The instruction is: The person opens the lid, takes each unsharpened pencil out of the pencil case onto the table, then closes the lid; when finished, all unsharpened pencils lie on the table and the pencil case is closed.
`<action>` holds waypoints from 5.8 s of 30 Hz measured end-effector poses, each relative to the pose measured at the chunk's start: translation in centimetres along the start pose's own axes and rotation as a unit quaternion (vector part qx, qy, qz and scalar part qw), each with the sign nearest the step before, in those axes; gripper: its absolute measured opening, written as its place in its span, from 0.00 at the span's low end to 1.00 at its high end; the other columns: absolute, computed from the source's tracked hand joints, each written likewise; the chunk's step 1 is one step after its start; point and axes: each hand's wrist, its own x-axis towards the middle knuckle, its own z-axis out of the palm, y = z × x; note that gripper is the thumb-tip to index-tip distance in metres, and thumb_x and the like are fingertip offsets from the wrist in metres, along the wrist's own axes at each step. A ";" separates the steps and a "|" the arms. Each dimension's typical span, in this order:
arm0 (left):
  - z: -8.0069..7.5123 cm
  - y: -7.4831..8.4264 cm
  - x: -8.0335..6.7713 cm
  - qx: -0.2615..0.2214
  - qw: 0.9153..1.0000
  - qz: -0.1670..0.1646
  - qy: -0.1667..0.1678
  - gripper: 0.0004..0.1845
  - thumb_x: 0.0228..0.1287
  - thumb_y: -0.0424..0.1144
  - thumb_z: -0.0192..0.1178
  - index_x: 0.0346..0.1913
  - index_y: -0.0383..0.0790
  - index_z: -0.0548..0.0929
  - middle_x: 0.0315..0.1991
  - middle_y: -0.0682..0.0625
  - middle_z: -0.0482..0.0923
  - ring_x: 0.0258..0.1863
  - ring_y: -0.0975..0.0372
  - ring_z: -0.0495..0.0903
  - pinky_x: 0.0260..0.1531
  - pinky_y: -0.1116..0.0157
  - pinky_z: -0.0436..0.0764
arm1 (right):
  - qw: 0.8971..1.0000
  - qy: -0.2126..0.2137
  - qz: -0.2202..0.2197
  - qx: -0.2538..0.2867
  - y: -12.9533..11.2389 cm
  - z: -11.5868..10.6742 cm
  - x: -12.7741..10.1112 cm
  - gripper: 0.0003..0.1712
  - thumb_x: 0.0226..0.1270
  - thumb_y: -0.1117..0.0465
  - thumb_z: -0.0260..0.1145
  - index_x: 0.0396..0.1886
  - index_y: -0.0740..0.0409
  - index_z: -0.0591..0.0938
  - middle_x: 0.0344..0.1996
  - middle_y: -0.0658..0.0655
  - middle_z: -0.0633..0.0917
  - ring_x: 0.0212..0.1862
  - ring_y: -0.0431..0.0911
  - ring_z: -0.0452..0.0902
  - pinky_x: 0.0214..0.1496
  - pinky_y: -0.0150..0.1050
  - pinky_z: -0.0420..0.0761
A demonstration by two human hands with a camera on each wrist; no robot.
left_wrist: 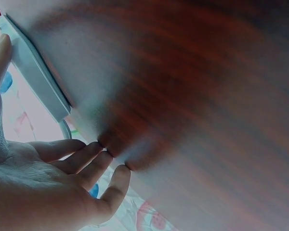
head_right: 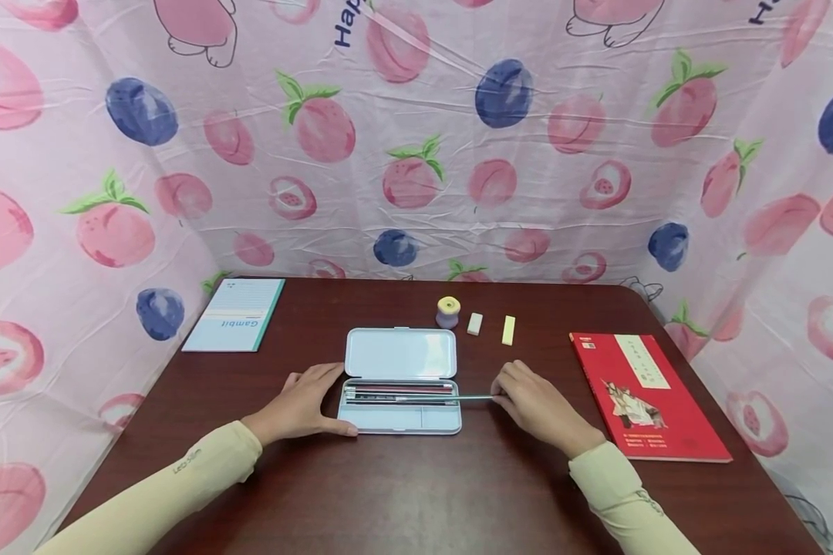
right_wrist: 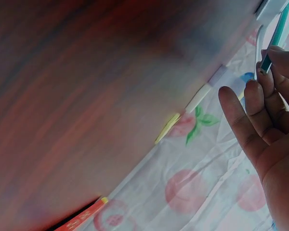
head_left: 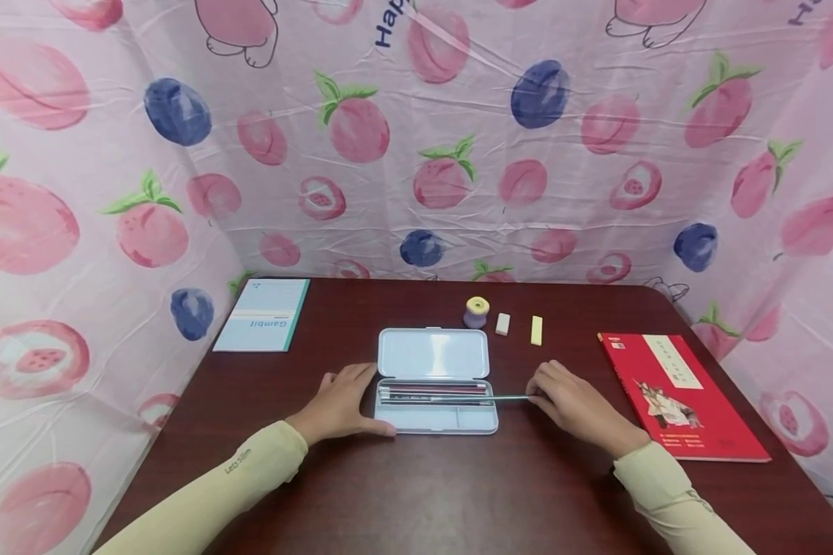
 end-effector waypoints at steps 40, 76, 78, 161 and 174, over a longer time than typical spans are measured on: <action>0.1 -0.2 -0.1 -0.006 1.000 0.000 0.001 0.69 0.44 0.76 0.77 0.83 0.40 0.63 0.81 0.43 0.66 0.81 0.49 0.63 0.69 0.44 0.66 | 0.998 0.057 -0.024 0.022 6.4 -1.1 -3.0 0.23 0.48 0.67 0.88 0.39 0.47 0.85 0.38 0.42 0.83 0.41 0.34 0.76 0.44 0.35 0.86; 0.0 -0.4 -0.1 -0.008 1.000 0.005 0.002 0.68 0.45 0.76 0.78 0.83 0.41 0.63 0.81 0.43 0.66 0.81 0.49 0.63 0.69 0.44 0.65 | 1.000 -0.006 0.028 0.014 8.5 -2.4 -4.0 0.21 0.51 0.63 0.87 0.40 0.45 0.84 0.38 0.41 0.83 0.42 0.36 0.77 0.44 0.34 0.85; 0.1 -0.4 -0.1 -0.009 1.000 0.004 0.002 0.68 0.44 0.76 0.78 0.83 0.41 0.63 0.81 0.43 0.66 0.81 0.49 0.63 0.69 0.44 0.65 | 0.999 -0.016 0.033 0.010 8.5 -2.5 -3.6 0.20 0.52 0.62 0.87 0.39 0.45 0.85 0.38 0.42 0.83 0.42 0.37 0.78 0.44 0.35 0.86; 0.0 -0.1 -0.2 -0.010 1.000 0.009 0.005 0.68 0.45 0.74 0.78 0.83 0.37 0.63 0.81 0.42 0.67 0.81 0.48 0.64 0.70 0.41 0.65 | 0.998 -0.057 0.002 0.033 -5.1 1.8 6.3 0.07 0.57 0.62 0.84 0.33 0.52 0.92 0.27 0.44 0.82 0.30 0.34 0.70 0.33 0.31 0.75; -0.1 -0.1 -0.2 -0.013 1.000 0.008 0.005 0.68 0.45 0.74 0.78 0.83 0.38 0.63 0.81 0.43 0.67 0.81 0.49 0.64 0.69 0.41 0.65 | 1.000 -0.024 -0.009 0.001 -5.4 1.9 6.6 0.14 0.52 0.60 0.88 0.31 0.51 0.88 0.28 0.46 0.80 0.31 0.35 0.71 0.33 0.31 0.76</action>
